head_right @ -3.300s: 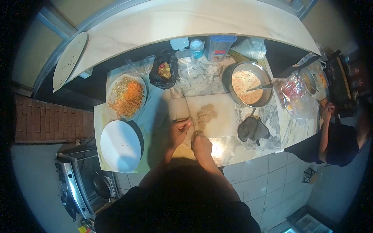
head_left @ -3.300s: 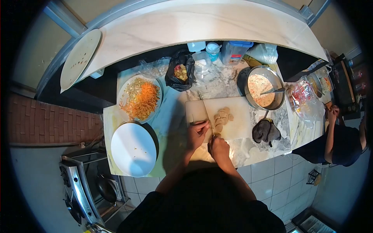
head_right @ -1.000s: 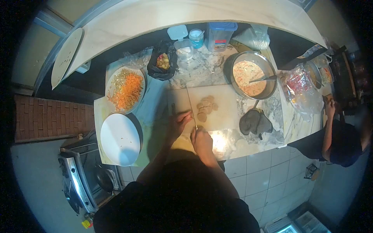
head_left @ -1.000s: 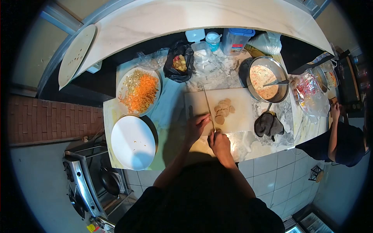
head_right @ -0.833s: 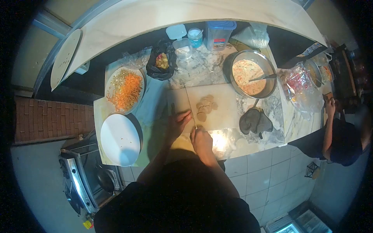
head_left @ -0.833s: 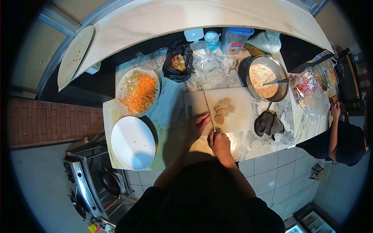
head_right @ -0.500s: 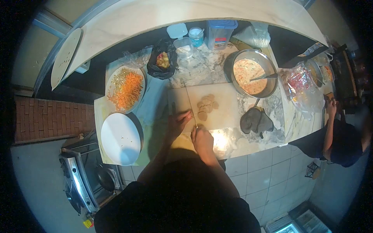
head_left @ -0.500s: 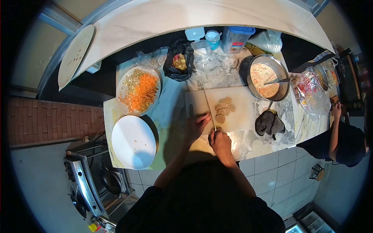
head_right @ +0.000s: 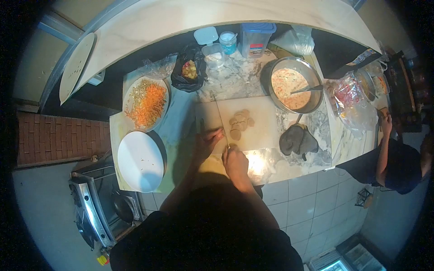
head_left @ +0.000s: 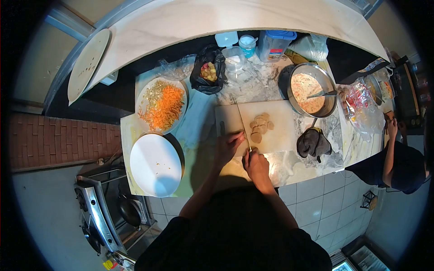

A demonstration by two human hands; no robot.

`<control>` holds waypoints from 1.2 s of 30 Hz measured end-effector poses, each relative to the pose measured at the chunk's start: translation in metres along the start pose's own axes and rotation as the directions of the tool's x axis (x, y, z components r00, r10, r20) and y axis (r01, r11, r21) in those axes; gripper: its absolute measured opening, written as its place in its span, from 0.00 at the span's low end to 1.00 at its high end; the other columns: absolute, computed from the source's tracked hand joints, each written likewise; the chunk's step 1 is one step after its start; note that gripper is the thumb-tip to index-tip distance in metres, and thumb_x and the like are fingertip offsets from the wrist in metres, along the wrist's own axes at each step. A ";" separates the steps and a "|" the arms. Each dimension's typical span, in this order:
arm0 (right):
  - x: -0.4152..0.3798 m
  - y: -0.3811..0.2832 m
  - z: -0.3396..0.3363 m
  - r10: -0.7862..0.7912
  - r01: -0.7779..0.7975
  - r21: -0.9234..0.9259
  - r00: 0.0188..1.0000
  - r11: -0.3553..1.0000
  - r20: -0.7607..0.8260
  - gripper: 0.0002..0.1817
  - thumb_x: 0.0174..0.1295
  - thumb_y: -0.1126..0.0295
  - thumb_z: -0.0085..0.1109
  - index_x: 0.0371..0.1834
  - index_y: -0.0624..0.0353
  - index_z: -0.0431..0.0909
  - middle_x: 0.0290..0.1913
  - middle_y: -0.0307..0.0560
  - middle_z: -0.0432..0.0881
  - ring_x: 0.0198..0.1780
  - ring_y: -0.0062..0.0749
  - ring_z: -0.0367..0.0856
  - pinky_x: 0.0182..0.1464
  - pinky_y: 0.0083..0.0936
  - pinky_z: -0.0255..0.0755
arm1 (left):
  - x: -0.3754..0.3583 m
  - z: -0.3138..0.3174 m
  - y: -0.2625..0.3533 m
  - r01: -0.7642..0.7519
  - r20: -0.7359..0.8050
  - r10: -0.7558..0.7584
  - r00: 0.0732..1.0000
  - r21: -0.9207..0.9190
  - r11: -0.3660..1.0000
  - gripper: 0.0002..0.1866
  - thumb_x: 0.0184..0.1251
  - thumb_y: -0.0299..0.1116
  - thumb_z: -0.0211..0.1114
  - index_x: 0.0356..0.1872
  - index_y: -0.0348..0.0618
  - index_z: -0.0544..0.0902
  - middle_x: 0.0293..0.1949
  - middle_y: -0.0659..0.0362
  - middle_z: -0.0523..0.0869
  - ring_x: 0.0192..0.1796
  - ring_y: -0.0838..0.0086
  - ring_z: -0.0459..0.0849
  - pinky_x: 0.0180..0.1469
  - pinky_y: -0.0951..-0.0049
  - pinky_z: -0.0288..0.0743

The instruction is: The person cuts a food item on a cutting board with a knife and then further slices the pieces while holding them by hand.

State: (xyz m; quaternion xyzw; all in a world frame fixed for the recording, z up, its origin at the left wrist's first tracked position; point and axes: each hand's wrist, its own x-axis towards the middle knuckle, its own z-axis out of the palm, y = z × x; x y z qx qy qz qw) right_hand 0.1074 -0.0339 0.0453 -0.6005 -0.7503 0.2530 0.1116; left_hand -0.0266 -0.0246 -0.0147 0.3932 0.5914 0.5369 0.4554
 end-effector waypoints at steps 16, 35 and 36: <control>0.009 -0.002 -0.014 0.007 -0.003 0.173 1.000 0.985 -0.024 0.13 0.63 0.65 0.51 0.32 0.67 0.70 0.20 0.67 0.75 0.25 0.64 0.75 0.27 0.50 0.69 | -0.002 0.002 0.003 -0.052 -0.046 0.062 0.997 0.198 0.979 0.13 0.62 0.34 0.65 0.44 0.37 0.83 0.30 0.54 0.86 0.31 0.81 0.81 0.36 0.81 0.74; 0.004 -0.006 -0.009 -0.014 0.012 0.120 1.000 0.993 0.018 0.15 0.65 0.64 0.48 0.31 0.68 0.70 0.19 0.64 0.76 0.23 0.59 0.77 0.26 0.46 0.71 | -0.002 0.000 0.008 -0.040 -0.004 0.041 0.999 0.176 0.984 0.13 0.63 0.34 0.63 0.44 0.36 0.83 0.37 0.51 0.86 0.38 0.75 0.85 0.41 0.78 0.76; 0.004 -0.006 -0.008 -0.030 0.030 0.122 1.000 0.992 -0.001 0.14 0.65 0.65 0.48 0.31 0.68 0.69 0.18 0.65 0.75 0.23 0.60 0.77 0.25 0.47 0.70 | -0.002 0.000 0.009 -0.075 -0.007 0.078 0.997 0.195 0.978 0.13 0.63 0.34 0.63 0.44 0.36 0.83 0.37 0.51 0.86 0.38 0.75 0.85 0.40 0.78 0.76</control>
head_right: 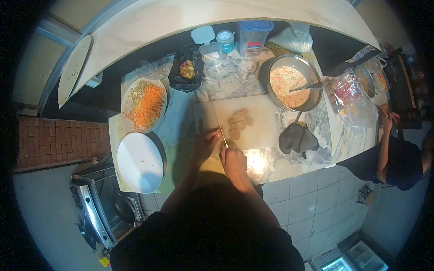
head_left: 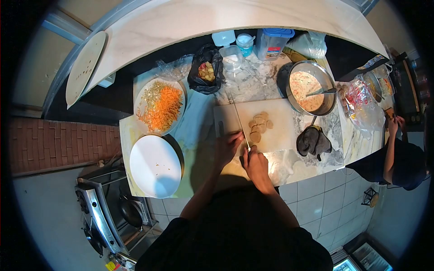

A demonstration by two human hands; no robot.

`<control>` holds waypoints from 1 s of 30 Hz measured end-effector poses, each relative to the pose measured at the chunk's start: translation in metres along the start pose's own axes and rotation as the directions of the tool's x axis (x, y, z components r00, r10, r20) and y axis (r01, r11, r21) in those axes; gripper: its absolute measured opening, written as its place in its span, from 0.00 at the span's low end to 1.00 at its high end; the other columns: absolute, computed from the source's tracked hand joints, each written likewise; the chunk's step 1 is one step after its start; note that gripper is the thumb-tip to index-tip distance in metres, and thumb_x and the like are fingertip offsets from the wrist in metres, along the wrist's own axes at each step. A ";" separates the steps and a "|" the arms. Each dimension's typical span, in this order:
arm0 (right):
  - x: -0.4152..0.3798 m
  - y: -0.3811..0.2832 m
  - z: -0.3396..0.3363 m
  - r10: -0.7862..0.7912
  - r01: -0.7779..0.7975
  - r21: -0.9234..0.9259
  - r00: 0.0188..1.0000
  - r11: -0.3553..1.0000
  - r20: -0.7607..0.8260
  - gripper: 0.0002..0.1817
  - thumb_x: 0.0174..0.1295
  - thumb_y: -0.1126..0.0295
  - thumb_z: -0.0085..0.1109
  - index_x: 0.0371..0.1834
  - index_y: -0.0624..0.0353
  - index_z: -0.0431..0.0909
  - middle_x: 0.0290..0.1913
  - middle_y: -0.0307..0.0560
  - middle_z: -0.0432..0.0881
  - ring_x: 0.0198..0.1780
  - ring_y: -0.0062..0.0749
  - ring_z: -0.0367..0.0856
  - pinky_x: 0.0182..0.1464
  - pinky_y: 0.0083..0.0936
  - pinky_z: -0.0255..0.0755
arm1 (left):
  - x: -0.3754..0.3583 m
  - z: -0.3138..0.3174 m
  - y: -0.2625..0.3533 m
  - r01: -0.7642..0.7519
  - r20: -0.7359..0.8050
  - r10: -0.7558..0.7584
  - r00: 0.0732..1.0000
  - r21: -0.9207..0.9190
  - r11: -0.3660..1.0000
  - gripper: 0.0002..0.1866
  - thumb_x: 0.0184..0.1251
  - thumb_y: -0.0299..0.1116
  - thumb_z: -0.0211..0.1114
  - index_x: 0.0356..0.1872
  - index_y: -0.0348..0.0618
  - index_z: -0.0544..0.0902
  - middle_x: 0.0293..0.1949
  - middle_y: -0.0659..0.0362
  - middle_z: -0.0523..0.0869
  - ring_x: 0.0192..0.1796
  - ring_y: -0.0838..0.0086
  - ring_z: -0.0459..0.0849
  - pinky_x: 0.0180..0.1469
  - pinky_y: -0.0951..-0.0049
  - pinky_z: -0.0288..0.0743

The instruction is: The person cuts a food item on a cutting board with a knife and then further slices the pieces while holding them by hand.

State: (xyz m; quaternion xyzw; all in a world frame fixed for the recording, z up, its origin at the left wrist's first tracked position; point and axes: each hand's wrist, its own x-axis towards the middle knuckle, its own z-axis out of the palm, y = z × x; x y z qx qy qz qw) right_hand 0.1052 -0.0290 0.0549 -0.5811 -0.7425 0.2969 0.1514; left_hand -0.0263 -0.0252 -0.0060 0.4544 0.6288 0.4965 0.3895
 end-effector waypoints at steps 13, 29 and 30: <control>0.000 0.000 0.001 0.004 -0.003 -0.027 1.000 1.000 0.022 0.14 0.65 0.65 0.47 0.31 0.67 0.69 0.19 0.64 0.76 0.23 0.58 0.77 0.26 0.46 0.71 | -0.001 0.000 0.010 0.005 -0.005 -0.005 1.000 -0.007 1.000 0.12 0.63 0.32 0.64 0.44 0.36 0.83 0.36 0.53 0.86 0.36 0.82 0.81 0.37 0.81 0.74; 0.000 0.001 0.003 -0.005 0.005 -0.019 1.000 1.000 -0.006 0.15 0.66 0.64 0.46 0.30 0.67 0.68 0.18 0.64 0.76 0.21 0.59 0.77 0.24 0.46 0.70 | -0.001 0.000 0.016 0.004 0.022 -0.004 1.000 -0.007 1.000 0.13 0.64 0.31 0.62 0.46 0.35 0.81 0.39 0.52 0.85 0.42 0.78 0.82 0.43 0.80 0.76; 0.000 0.001 0.003 -0.002 0.002 -0.023 1.000 1.000 0.001 0.15 0.66 0.64 0.46 0.30 0.67 0.68 0.18 0.64 0.76 0.22 0.59 0.77 0.24 0.46 0.70 | -0.001 0.002 0.012 -0.032 -0.015 0.032 0.999 -0.055 0.998 0.13 0.64 0.32 0.63 0.46 0.36 0.82 0.36 0.54 0.86 0.38 0.80 0.81 0.40 0.81 0.75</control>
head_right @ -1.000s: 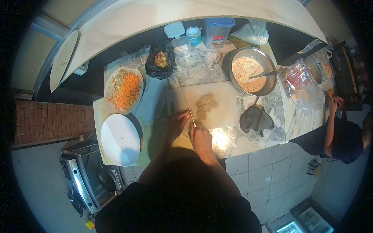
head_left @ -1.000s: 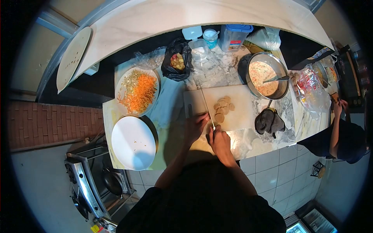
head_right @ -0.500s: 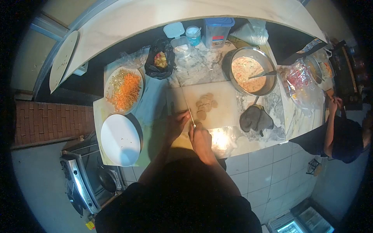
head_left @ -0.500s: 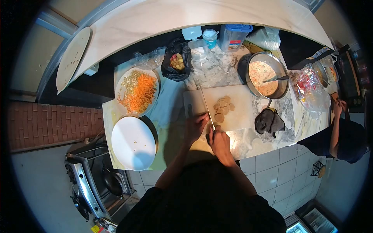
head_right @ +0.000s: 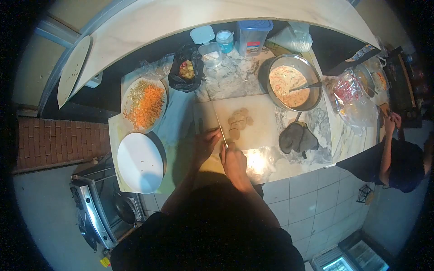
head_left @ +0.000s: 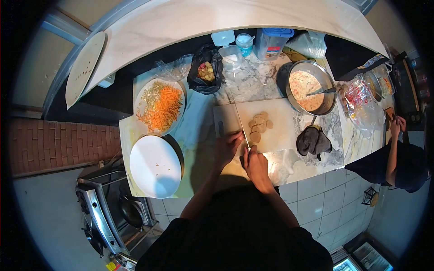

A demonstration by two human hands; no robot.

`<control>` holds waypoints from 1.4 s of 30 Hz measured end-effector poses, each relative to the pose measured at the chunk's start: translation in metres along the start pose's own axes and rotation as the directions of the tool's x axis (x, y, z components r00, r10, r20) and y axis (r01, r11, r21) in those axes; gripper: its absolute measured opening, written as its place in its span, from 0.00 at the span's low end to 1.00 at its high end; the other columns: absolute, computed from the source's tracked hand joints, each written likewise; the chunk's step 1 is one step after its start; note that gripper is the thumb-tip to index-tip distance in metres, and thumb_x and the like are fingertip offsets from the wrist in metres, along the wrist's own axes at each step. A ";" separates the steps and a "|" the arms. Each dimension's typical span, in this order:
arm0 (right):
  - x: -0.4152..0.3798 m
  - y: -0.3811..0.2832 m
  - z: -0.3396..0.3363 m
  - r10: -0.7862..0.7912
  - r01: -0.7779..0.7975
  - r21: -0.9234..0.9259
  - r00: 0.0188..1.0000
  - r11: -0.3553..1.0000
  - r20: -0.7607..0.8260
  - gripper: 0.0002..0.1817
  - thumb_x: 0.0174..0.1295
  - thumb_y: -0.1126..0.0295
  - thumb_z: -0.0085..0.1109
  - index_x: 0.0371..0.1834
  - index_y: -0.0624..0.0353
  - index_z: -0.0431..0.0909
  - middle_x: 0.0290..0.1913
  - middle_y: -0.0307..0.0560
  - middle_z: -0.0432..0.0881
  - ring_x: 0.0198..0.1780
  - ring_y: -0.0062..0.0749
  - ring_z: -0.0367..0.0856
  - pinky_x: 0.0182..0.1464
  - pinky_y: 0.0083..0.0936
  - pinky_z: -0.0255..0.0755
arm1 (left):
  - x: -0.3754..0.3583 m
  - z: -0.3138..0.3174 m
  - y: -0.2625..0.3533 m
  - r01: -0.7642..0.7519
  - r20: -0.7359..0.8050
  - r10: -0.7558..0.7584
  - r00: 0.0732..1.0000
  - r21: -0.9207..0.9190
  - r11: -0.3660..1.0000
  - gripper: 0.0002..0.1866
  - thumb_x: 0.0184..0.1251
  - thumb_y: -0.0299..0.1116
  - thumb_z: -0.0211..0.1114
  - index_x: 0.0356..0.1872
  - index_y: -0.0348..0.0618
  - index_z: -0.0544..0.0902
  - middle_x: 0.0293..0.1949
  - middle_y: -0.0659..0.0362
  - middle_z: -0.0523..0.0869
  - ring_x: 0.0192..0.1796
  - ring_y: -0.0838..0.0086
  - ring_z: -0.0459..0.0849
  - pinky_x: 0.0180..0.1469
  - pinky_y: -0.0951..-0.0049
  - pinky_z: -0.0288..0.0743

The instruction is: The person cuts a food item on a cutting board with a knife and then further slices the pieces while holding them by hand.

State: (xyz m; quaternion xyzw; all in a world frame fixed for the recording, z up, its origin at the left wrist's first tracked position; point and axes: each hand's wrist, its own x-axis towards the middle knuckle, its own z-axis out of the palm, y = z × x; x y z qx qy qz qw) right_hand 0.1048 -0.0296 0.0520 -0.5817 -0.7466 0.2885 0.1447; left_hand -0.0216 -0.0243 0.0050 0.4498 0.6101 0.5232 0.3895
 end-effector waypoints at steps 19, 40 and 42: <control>0.002 0.009 0.013 -0.028 0.029 0.014 0.999 0.999 -0.014 0.15 0.66 0.64 0.46 0.29 0.68 0.67 0.18 0.66 0.75 0.22 0.61 0.76 0.23 0.46 0.71 | -0.001 -0.002 -0.008 0.013 0.016 -0.013 1.000 0.012 1.000 0.10 0.63 0.27 0.62 0.45 0.38 0.82 0.41 0.51 0.84 0.41 0.77 0.82 0.41 0.79 0.76; 0.004 0.009 0.018 -0.013 0.012 -0.086 1.000 0.996 -0.011 0.16 0.65 0.63 0.47 0.28 0.67 0.68 0.18 0.64 0.76 0.21 0.57 0.78 0.23 0.43 0.72 | -0.001 -0.003 0.014 0.091 0.015 -0.091 0.996 -0.022 0.996 0.13 0.65 0.31 0.62 0.46 0.33 0.81 0.35 0.52 0.87 0.38 0.81 0.82 0.39 0.81 0.76; 0.005 0.008 0.017 -0.018 0.016 -0.094 1.000 0.995 -0.014 0.16 0.65 0.63 0.47 0.28 0.67 0.68 0.18 0.64 0.76 0.21 0.57 0.78 0.23 0.43 0.73 | 0.001 -0.001 0.000 0.068 0.029 -0.067 0.997 -0.070 0.995 0.13 0.65 0.31 0.62 0.46 0.32 0.81 0.35 0.52 0.87 0.38 0.80 0.83 0.40 0.81 0.77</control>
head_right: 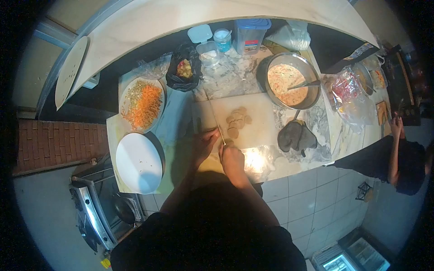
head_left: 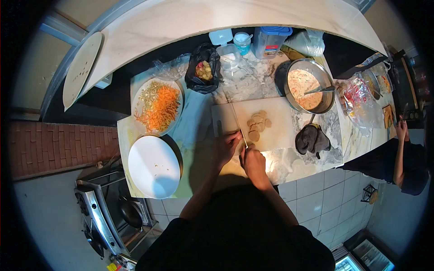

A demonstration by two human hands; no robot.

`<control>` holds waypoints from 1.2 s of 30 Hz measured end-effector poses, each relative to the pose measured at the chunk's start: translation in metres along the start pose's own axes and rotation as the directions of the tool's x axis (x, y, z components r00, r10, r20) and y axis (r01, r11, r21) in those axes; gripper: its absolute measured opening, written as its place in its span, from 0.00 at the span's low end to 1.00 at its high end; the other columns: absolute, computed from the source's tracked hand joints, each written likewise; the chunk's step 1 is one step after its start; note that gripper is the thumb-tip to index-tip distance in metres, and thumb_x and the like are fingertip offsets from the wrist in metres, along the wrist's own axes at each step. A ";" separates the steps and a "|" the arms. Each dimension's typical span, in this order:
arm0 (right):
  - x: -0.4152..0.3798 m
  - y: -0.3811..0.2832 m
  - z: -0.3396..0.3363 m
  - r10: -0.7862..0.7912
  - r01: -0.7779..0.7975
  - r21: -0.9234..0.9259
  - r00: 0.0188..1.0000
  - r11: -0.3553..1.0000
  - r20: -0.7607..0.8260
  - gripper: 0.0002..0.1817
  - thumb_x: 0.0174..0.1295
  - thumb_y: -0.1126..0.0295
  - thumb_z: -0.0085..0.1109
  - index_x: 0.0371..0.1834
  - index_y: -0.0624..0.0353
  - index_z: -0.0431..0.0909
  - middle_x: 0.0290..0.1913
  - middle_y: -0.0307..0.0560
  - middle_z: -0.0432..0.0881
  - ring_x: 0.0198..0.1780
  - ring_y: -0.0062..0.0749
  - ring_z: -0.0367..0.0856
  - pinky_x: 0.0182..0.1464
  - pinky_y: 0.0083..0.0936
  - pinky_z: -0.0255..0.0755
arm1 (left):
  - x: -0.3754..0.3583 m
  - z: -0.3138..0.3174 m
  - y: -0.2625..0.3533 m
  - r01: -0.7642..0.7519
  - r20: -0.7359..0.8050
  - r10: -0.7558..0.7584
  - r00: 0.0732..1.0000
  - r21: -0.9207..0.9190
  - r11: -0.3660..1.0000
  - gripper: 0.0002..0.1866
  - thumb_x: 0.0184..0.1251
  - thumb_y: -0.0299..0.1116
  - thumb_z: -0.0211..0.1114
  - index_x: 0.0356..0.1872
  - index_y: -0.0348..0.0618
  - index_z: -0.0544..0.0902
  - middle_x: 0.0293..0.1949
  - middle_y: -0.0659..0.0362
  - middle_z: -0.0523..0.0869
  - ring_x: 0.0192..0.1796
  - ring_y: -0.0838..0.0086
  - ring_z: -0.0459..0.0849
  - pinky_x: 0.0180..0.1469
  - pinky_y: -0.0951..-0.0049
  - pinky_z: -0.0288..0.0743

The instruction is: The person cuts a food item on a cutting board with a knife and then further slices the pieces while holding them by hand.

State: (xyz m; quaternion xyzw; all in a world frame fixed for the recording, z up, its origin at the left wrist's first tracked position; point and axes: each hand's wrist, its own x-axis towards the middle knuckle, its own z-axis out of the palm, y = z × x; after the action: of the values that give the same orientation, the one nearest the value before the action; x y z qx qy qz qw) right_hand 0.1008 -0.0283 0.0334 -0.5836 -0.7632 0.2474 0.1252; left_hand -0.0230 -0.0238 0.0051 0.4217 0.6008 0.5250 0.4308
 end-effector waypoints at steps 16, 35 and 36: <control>0.002 -0.004 -0.004 0.038 -0.038 -0.003 0.999 0.999 0.037 0.18 0.65 0.61 0.47 0.27 0.68 0.69 0.20 0.65 0.77 0.23 0.58 0.79 0.25 0.44 0.74 | -0.001 -0.001 -0.014 -0.005 -0.014 0.005 1.000 0.008 1.000 0.13 0.64 0.31 0.62 0.45 0.32 0.81 0.35 0.50 0.87 0.38 0.79 0.83 0.40 0.79 0.77; 0.004 -0.003 -0.004 0.064 -0.063 -0.018 0.994 0.998 0.085 0.17 0.63 0.62 0.48 0.29 0.69 0.70 0.23 0.67 0.78 0.26 0.59 0.80 0.29 0.46 0.74 | -0.003 -0.001 -0.001 -0.001 -0.020 0.000 1.000 -0.038 0.999 0.12 0.64 0.28 0.62 0.45 0.31 0.81 0.37 0.51 0.86 0.39 0.78 0.83 0.44 0.80 0.77; 0.004 -0.003 -0.004 0.060 -0.059 -0.010 0.995 0.998 0.075 0.17 0.63 0.62 0.47 0.28 0.69 0.70 0.23 0.67 0.78 0.26 0.59 0.80 0.28 0.46 0.74 | -0.004 -0.001 -0.001 0.005 -0.020 -0.006 1.000 -0.042 0.999 0.12 0.64 0.27 0.62 0.45 0.31 0.81 0.37 0.51 0.86 0.39 0.78 0.83 0.44 0.80 0.77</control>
State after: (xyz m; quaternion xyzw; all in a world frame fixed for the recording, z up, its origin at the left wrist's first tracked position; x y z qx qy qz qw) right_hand 0.0992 -0.0244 0.0385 -0.5968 -0.7507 0.2698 0.0866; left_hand -0.0227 -0.0274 0.0042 0.4057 0.5949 0.5406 0.4350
